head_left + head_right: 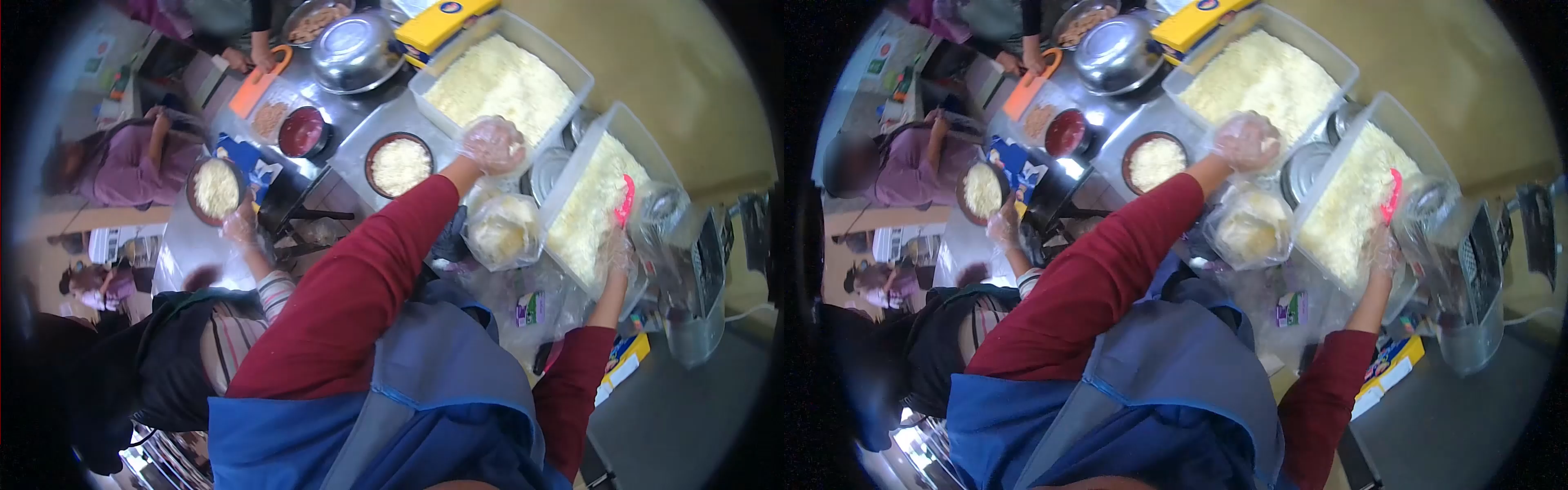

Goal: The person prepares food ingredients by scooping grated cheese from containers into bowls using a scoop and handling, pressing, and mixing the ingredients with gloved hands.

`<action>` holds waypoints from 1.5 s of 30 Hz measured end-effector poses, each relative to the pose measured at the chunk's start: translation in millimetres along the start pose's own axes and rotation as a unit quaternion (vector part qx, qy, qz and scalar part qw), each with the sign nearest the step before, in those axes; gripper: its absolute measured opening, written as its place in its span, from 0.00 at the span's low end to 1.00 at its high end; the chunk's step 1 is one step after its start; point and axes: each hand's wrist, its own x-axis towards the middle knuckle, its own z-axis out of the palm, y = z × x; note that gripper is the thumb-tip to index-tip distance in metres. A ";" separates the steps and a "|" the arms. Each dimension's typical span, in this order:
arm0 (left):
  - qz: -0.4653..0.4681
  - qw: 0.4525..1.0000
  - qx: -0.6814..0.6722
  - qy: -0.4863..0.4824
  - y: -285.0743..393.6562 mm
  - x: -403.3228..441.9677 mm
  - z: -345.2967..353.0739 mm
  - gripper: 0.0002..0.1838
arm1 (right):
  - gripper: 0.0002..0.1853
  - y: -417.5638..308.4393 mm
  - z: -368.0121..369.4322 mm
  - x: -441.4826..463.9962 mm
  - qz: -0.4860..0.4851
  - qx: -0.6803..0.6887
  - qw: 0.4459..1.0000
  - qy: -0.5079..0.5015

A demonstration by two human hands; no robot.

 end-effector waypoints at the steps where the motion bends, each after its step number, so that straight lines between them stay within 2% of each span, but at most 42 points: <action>1: 0.003 1.000 0.011 0.002 1.2 1.2 -2.2 0.17 | 0.24 -4.3 -0.4 -0.3 -0.011 0.000 1.000 -0.004; 3: 0.012 1.000 0.006 -0.013 1.5 2.6 -7.2 0.16 | 0.25 -9.6 -3.3 -8.8 -0.040 0.001 0.999 -0.005; 5: 0.025 0.999 -0.020 0.023 -3.8 2.3 3.3 0.16 | 0.27 -18.5 -14.0 -32.8 -0.086 0.010 0.996 0.006; 6: -0.018 0.999 -0.013 -0.025 4.3 2.0 -6.9 0.15 | 0.28 -38.9 -37.8 -58.3 -0.021 -0.060 0.997 -0.036; 7: -0.017 0.999 0.004 -0.046 -0.7 5.1 1.9 0.15 | 0.28 -49.4 -46.4 -73.3 -0.011 -0.083 0.995 -0.049; 8: -0.006 0.999 -0.041 -0.027 1.0 1.6 -5.1 0.16 | 0.28 -52.7 -48.3 -80.3 -0.018 -0.078 0.996 -0.043; 9: 0.038 0.997 -0.050 0.033 -7.4 1.8 8.4 0.16 | 0.28 -56.3 -46.7 -87.2 -0.026 -0.068 0.997 -0.031; 10: 0.059 0.996 -0.062 0.017 -6.3 3.5 -1.8 0.18 | 0.28 -57.8 -43.5 -90.5 -0.030 -0.065 0.997 -0.019; 13: 0.051 0.991 -0.112 0.061 1.6 0.7 -27.4 0.19 | 0.28 -67.1 -38.5 -100.5 -0.034 -0.062 0.997 0.003; 15: 0.044 0.970 -0.184 0.152 2.1 -8.3 -47.4 0.19 | 0.28 -71.6 -38.9 -106.9 -0.034 -0.065 0.997 0.010; 18: -0.015 0.960 -0.165 0.226 -10.2 -43.9 -89.3 0.19 | 0.28 -75.2 -40.3 -114.9 -0.032 -0.067 0.997 0.019; 20: -0.123 0.951 -0.157 0.235 -37.7 -80.0 -113.5 0.20 | 0.28 -76.8 -41.3 -119.8 -0.028 -0.064 0.997 0.022; 22: -0.202 0.887 -0.203 0.363 -79.2 -119.6 -117.2 0.19 | 0.28 -77.8 -43.3 -123.9 -0.022 -0.066 0.997 0.030; 23: -0.218 0.834 -0.261 0.434 -107.3 -138.9 -111.4 0.17 | 0.28 -77.0 -43.7 -126.8 -0.021 -0.066 0.997 0.032; 24: -0.324 0.830 -0.184 0.415 -102.6 -158.5 -145.2 0.18 | 0.28 -79.2 -44.1 -130.4 -0.019 -0.063 0.997 0.034; 25: -0.329 0.799 -0.170 0.474 -149.0 -180.7 -124.6 0.18 | 0.28 -77.8 -44.7 -132.5 -0.015 -0.066 0.997 0.036; 26: -0.428 0.730 -0.202 0.493 -149.4 -193.5 -133.9 0.18 | 0.28 -79.5 -45.7 -135.0 -0.013 -0.065 0.997 0.037; 27: -0.474 0.657 -0.267 0.521 -166.4 -207.1 -136.7 0.22 | 0.28 -78.1 -46.2 -138.4 -0.010 -0.066 0.997 0.040; 28: -0.593 0.616 -0.169 0.490 -179.6 -221.1 -135.9 0.27 | 0.28 -76.6 -46.3 -140.9 -0.006 -0.065 0.997 0.041; 29: -0.620 0.595 -0.179 0.479 -173.1 -230.5 -148.9 0.31 | 0.29 -75.6 -47.2 -146.0 0.000 -0.064 0.997 0.043; 32: -0.607 0.552 -0.329 0.469 -196.5 -249.8 -152.0 0.31 | 0.29 -73.5 -46.9 -155.6 0.013 -0.067 0.996 0.049; 33: -0.614 0.511 -0.394 0.454 -224.6 -258.1 -141.1 0.34 | 0.29 -73.7 -46.7 -158.2 0.014 -0.067 0.996 0.052; 34: -0.614 0.510 -0.397 0.453 -242.8 -263.1 -132.5 0.34 | 0.29 -73.7 -47.0 -161.6 0.019 -0.068 0.996 0.053; 36: -0.578 0.433 -0.528 0.446 -263.0 -261.2 -128.3 0.42 | 0.30 -76.2 -45.4 -166.7 0.026 -0.069 0.996 0.057; 37: -0.578 0.434 -0.532 0.442 -266.5 -257.5 -129.4 0.42 | 0.30 -77.4 -45.7 -167.8 0.030 -0.067 0.995 0.061; 39: -0.562 0.400 -0.557 0.463 -277.6 -250.8 -130.7 0.46 | 0.30 -78.6 -47.1 -171.8 0.033 -0.064 0.995 0.070; 40: -0.590 0.407 -0.527 0.456 -287.1 -249.6 -128.2 0.38 | 0.30 -80.3 -48.7 -173.3 0.037 -0.062 0.995 0.073; 43: -0.536 0.401 -0.584 0.460 -309.2 -251.0 -116.7 0.34 | 0.31 -85.6 -50.4 -174.3 0.063 -0.065 0.995 0.053; 44: -0.533 0.401 -0.596 0.447 -318.4 -252.7 -111.7 0.26 | 0.32 -85.5 -49.2 -173.3 0.074 -0.072 0.994 0.034; 45: -0.531 0.403 -0.598 0.444 -321.0 -249.5 -111.9 0.26 | 0.34 -86.4 -47.4 -169.2 0.088 -0.086 0.992 -0.003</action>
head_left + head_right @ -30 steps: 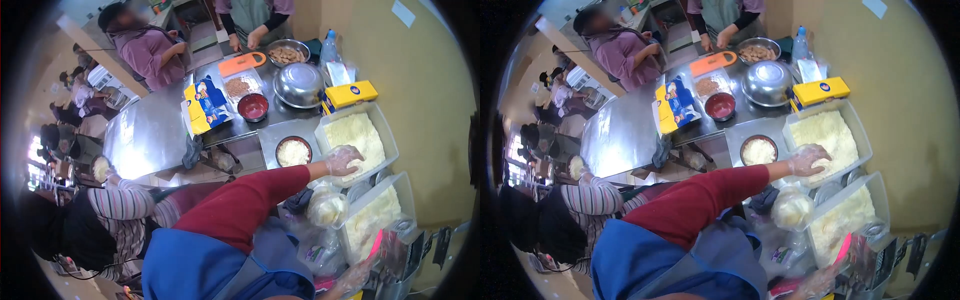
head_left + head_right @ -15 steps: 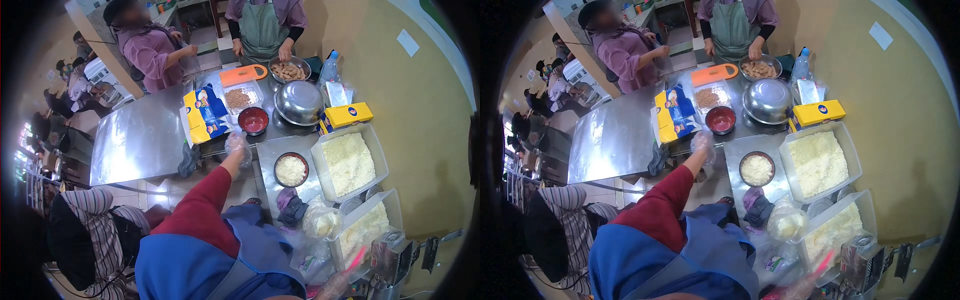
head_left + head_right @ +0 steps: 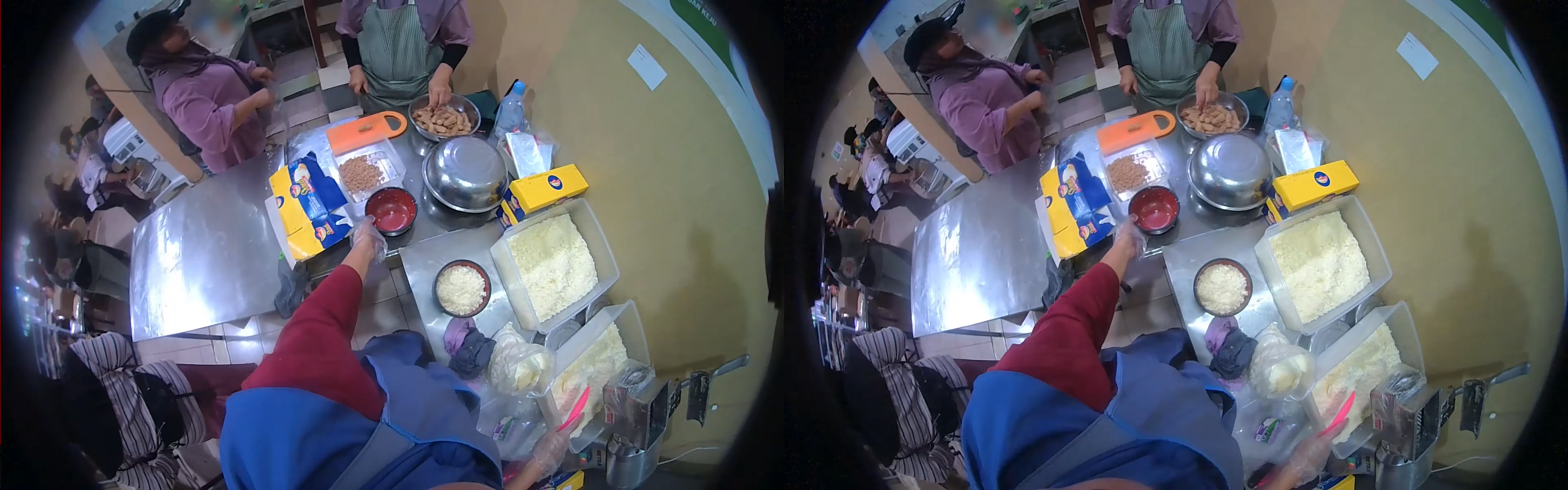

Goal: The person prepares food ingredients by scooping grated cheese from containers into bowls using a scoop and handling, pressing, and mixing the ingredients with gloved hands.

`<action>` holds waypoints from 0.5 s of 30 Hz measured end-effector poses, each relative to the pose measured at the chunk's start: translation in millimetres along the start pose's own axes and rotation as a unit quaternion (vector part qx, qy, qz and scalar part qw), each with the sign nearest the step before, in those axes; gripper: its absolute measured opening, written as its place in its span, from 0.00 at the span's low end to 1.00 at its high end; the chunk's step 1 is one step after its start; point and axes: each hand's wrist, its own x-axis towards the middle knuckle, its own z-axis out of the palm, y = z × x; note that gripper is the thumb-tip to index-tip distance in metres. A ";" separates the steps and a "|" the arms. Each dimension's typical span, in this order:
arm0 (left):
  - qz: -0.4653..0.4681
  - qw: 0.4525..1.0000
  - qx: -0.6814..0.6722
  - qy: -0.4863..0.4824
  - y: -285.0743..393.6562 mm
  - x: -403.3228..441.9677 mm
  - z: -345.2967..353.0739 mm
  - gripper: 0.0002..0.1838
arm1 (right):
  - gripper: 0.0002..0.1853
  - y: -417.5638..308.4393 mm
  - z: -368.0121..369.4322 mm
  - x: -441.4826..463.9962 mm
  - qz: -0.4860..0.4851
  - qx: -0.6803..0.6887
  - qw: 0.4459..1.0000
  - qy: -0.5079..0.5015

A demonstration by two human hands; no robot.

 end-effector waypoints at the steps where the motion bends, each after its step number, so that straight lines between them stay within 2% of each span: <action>1: 0.001 0.999 -0.039 -0.022 -0.2 2.3 2.2 0.23 | 0.34 -0.2 4.2 2.2 0.002 0.001 1.000 0.002; 3: 0.006 0.997 -0.073 -0.034 2.8 -2.4 12.1 0.15 | 0.34 3.3 13.7 1.5 -0.025 0.068 0.993 0.090; 4: 0.001 0.997 -0.068 -0.037 8.7 -15.9 19.2 0.15 | 0.34 0.2 10.0 0.6 -0.017 0.066 0.994 0.090; 6: 0.015 0.997 -0.079 -0.015 19.3 -43.6 35.6 0.14 | 0.31 -13.3 -1.8 2.4 0.033 -0.003 0.999 -0.022; 7: 0.031 0.998 -0.027 -0.037 3.3 12.7 16.9 0.11 | 0.28 -10.4 6.8 6.7 -0.041 0.039 0.994 0.098; 8: 0.103 0.993 -0.034 -0.052 -1.5 13.1 23.5 0.07 | 0.26 -0.5 13.4 1.7 -0.106 0.069 0.969 0.212; 9: 0.062 0.993 0.011 -0.096 -0.6 14.4 14.0 0.04 | 0.25 -9.2 -2.6 -8.7 -0.070 0.079 0.977 0.186; 10: 0.046 0.994 0.052 -0.085 -1.3 13.3 9.8 0.03 | 0.25 -28.3 -20.8 -11.5 -0.030 0.090 0.982 0.161; 13: 0.049 0.995 -0.008 -0.084 4.9 -7.9 32.0 0.03 | 0.23 -63.9 -45.2 -7.0 -0.010 0.129 0.978 0.163; 14: 0.057 0.990 -0.014 -0.130 4.9 -10.7 31.1 0.05 | 0.22 -77.2 -50.0 -1.4 -0.008 0.144 0.976 0.161; 15: 0.086 0.987 -0.042 -0.130 4.2 -23.2 40.1 0.06 | 0.21 -94.7 -59.4 3.1 -0.016 0.148 0.981 0.127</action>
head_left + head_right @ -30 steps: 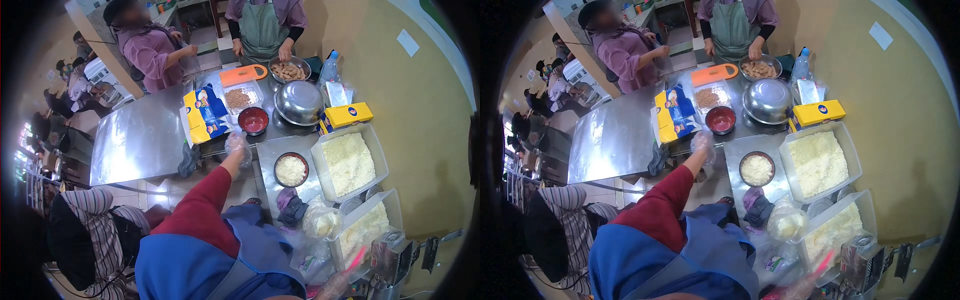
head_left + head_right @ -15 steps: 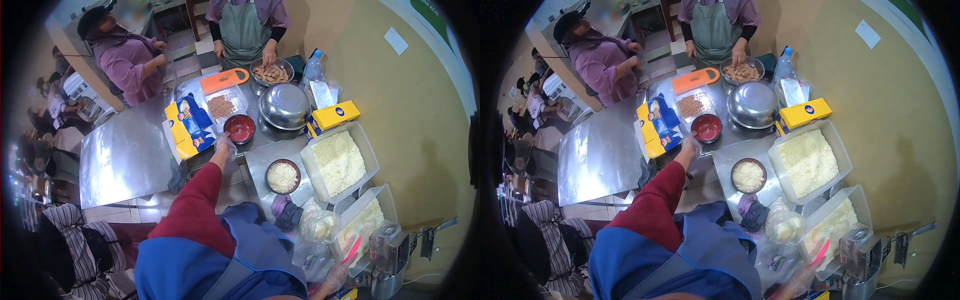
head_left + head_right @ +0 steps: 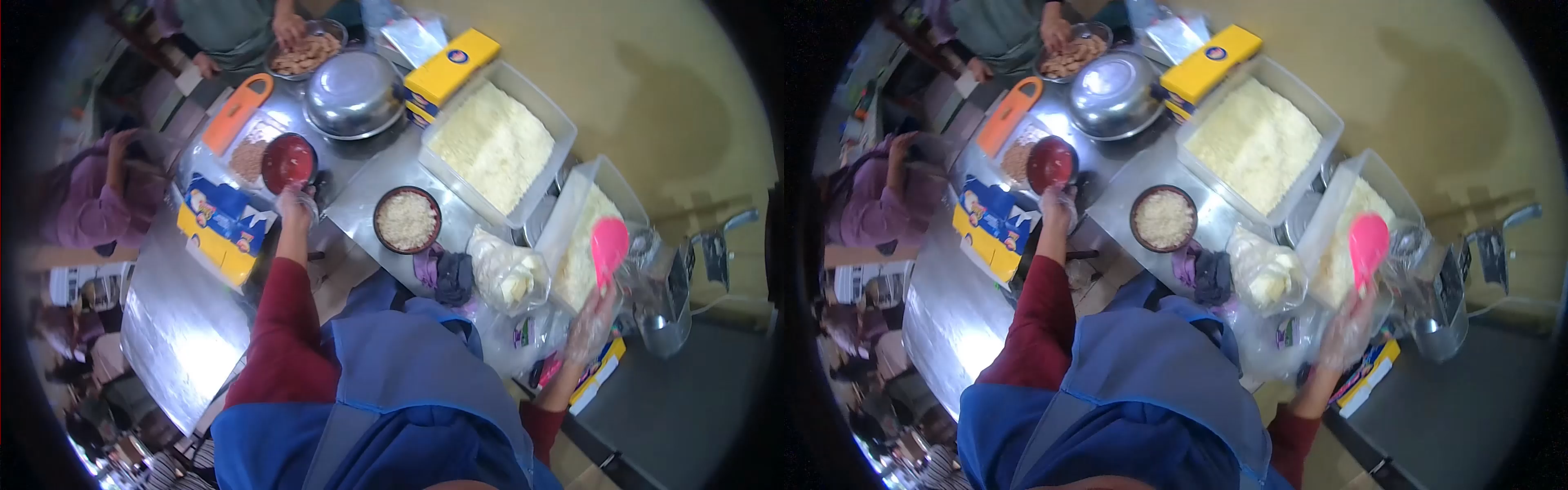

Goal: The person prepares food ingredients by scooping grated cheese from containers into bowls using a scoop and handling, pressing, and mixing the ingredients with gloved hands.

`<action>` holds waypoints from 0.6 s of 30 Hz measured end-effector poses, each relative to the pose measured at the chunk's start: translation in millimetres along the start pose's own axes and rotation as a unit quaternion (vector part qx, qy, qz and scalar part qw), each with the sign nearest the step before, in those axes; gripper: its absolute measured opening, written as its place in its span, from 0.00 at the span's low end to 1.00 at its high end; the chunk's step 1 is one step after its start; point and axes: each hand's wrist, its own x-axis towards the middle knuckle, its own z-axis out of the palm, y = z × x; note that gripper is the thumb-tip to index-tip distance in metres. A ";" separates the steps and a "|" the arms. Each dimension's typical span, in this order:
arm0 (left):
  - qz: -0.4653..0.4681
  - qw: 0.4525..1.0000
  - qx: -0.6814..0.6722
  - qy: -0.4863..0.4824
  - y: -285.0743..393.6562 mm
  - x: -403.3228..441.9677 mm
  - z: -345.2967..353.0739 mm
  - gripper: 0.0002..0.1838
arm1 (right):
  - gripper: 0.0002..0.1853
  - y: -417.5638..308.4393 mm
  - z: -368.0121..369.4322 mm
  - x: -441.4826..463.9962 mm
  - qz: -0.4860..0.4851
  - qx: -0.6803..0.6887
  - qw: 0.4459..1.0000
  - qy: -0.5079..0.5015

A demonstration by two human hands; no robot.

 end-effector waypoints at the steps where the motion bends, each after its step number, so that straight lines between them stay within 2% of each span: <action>1: 0.003 1.000 0.022 -0.019 4.2 -8.5 7.9 0.08 | 0.20 -18.0 1.0 7.1 -0.003 0.006 0.999 -0.034; 3: -0.034 0.999 0.017 0.013 9.7 -13.7 20.5 0.17 | 0.20 -37.8 21.5 24.6 -0.049 0.024 0.998 -0.043; 4: -0.044 0.999 0.024 0.012 13.5 -23.8 32.3 0.17 | 0.19 -35.8 45.9 39.3 -0.097 0.046 0.994 -0.030; 5: -0.031 0.999 0.011 0.011 18.1 -38.4 46.3 0.21 | 0.18 -33.8 70.4 54.3 -0.147 0.069 0.987 -0.018; 6: -0.016 1.000 -0.001 0.010 21.4 -50.7 57.9 0.26 | 0.17 -44.7 84.2 68.5 -0.143 0.041 0.987 -0.058; 11: -0.049 0.998 0.020 -0.015 27.7 -73.6 71.0 0.25 | 0.17 -60.9 169.7 147.2 -0.193 -0.122 0.957 -0.179; 14: -0.082 0.996 0.015 -0.030 32.7 -88.1 76.5 0.24 | 0.16 -60.8 215.5 181.5 -0.159 -0.191 0.953 -0.174; 18: -0.079 0.995 0.030 -0.049 39.1 -98.5 81.3 0.18 | 0.15 -63.3 239.6 176.0 -0.159 -0.185 0.945 -0.217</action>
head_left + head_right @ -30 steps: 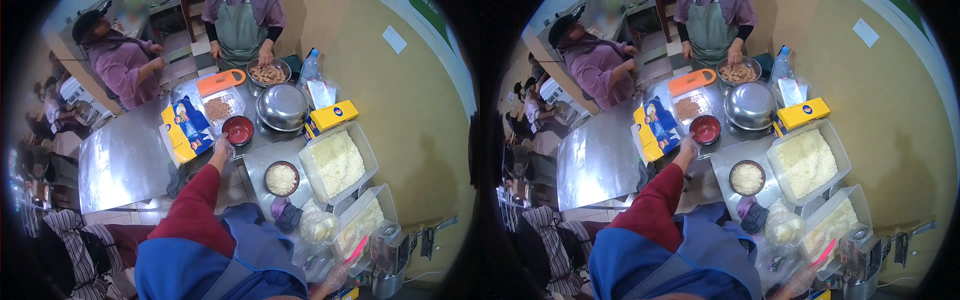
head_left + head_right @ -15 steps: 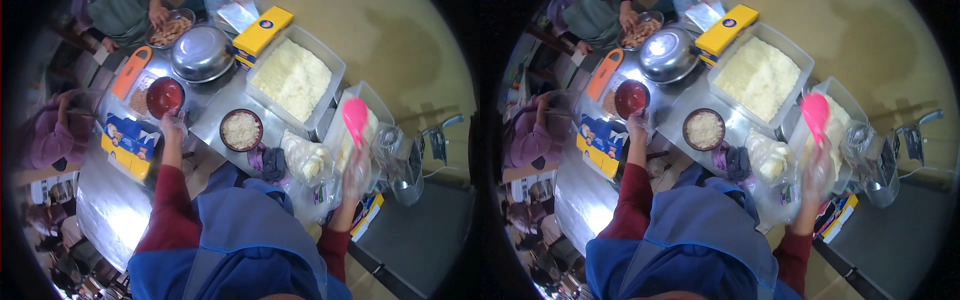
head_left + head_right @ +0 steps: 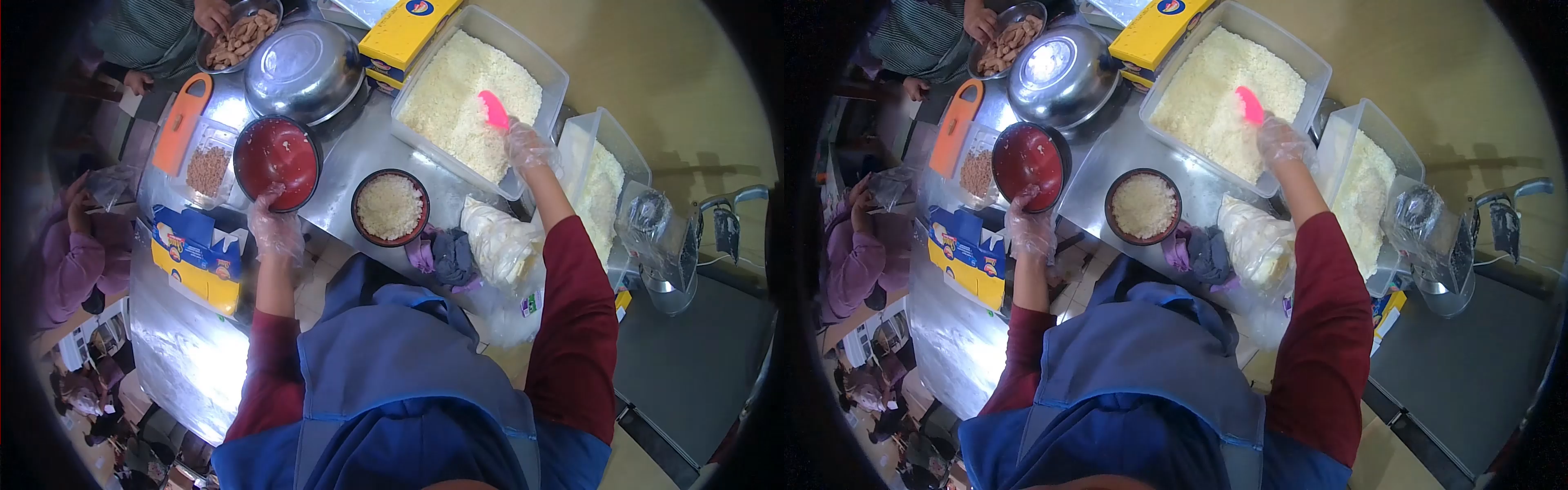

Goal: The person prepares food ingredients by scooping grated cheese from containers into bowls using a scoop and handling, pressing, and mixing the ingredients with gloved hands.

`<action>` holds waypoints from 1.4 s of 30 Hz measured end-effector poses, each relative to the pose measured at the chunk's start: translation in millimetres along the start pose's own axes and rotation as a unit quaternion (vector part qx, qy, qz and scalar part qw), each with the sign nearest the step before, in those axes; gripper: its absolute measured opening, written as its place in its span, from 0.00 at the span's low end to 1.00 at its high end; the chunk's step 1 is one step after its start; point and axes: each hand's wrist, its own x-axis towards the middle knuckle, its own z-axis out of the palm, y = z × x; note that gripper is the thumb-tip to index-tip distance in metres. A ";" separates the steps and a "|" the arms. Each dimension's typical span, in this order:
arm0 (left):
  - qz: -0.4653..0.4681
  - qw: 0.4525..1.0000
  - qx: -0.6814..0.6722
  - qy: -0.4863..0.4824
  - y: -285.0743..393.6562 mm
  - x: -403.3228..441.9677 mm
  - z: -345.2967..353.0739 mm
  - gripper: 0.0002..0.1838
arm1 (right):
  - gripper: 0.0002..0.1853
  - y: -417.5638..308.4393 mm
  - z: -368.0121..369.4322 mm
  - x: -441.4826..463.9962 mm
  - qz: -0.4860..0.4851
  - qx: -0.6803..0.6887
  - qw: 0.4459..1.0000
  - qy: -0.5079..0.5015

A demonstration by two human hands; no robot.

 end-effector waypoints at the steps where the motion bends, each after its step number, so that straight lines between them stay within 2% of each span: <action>1: 0.000 1.000 0.000 0.002 1.6 -0.2 0.0 0.18 | 0.15 -3.6 1.9 -9.0 -0.047 -0.015 0.999 -0.020; 2: -0.005 1.000 0.006 -0.001 3.5 -1.2 -0.9 0.17 | 0.15 -6.5 3.0 -16.0 -0.093 -0.028 0.994 -0.042; 6: 0.003 0.998 0.061 -0.024 9.3 -8.7 -1.0 0.16 | 0.20 0.6 -7.8 -13.9 -0.165 -0.019 0.979 -0.118; 8: 0.007 0.998 0.061 -0.021 11.9 -24.3 13.2 0.16 | 0.20 0.7 -18.0 19.2 -0.058 0.009 0.994 -0.097; 9: 0.009 0.998 0.063 -0.019 12.4 -32.8 17.2 0.16 | 0.20 2.4 -18.6 35.3 -0.064 0.011 0.993 -0.097; 11: 0.024 0.995 0.084 -0.039 12.9 -46.3 15.6 0.19 | 0.19 1.1 -21.6 70.3 -0.057 0.110 0.991 0.056; 13: 0.038 0.991 0.113 -0.061 11.1 -55.4 6.5 0.21 | 0.19 -14.9 -19.7 90.1 -0.054 0.130 0.988 0.062; 15: 0.123 0.957 0.243 -0.098 10.3 -63.5 -3.8 0.22 | 0.19 -24.5 -7.7 110.4 -0.046 0.150 0.986 0.062; 17: 0.183 0.917 0.336 -0.110 12.6 -76.3 -1.0 0.23 | 0.18 -26.8 18.9 131.0 -0.113 0.143 0.982 0.059; 19: 0.069 0.978 0.196 -0.011 17.6 -84.7 11.5 0.23 | 0.17 -36.3 16.0 105.1 -0.110 0.155 0.981 0.033; 21: 0.067 0.976 0.205 -0.013 13.6 -76.8 17.8 0.23 | 0.20 -37.7 25.1 90.1 -0.130 0.022 0.986 -0.106; 23: 0.065 0.976 0.206 -0.015 1.6 -63.4 26.4 0.23 | 0.19 -46.5 13.4 43.2 -0.148 0.020 0.979 -0.137; 24: 0.133 0.963 0.228 -0.057 -7.9 -56.0 29.2 0.25 | 0.19 -43.8 7.6 28.3 -0.196 0.013 0.976 -0.097; 26: 0.041 0.989 0.136 -0.038 -6.6 -42.4 56.4 0.25 | 0.18 -34.5 -7.5 29.7 -0.179 0.032 0.980 -0.082; 27: 0.035 0.989 0.127 -0.070 -8.7 -31.5 62.0 0.25 | 0.16 -30.5 -20.0 33.0 -0.167 0.051 0.983 -0.060; 28: 0.040 0.984 0.152 -0.089 -9.9 -17.6 64.7 0.25 | 0.18 -30.3 -37.4 39.0 -0.058 0.083 0.992 -0.080; 29: 0.045 0.978 0.175 -0.106 -10.8 -7.6 66.3 0.26 | 0.18 -24.9 -37.1 44.8 -0.053 0.079 0.992 -0.083; 30: 0.040 0.978 0.174 -0.107 -10.2 -3.0 69.7 0.26 | 0.18 -17.0 -32.5 51.6 -0.036 0.080 0.996 -0.033; 31: 0.075 0.963 0.209 -0.150 -8.1 0.1 74.3 0.27 | 0.19 -9.8 -23.6 58.9 -0.020 0.082 0.996 0.015; 33: 0.107 0.944 0.245 -0.194 -2.8 7.6 84.8 0.28 | 0.20 -9.2 -3.4 67.5 0.023 0.117 0.993 -0.016; 35: 0.035 0.965 0.207 -0.156 1.1 16.8 96.4 0.30 | 0.20 -21.3 -0.4 55.0 -0.042 0.098 0.994 -0.037; 36: 0.032 0.965 0.209 -0.156 2.5 20.5 98.2 0.30 | 0.19 -29.0 0.1 46.2 -0.051 0.066 0.993 -0.081; 37: 0.043 0.960 0.216 -0.171 3.8 23.9 99.7 0.31 | 0.19 -35.9 1.7 34.6 -0.048 0.066 0.993 -0.082; 39: 0.053 0.955 0.224 -0.186 6.8 24.9 104.5 0.31 | 0.20 -44.5 4.7 12.8 -0.109 0.118 0.969 -0.186; 42: 0.063 0.947 0.244 -0.201 11.0 22.1 106.8 0.28 | 0.24 -48.2 9.1 0.2 -0.155 0.130 0.957 -0.207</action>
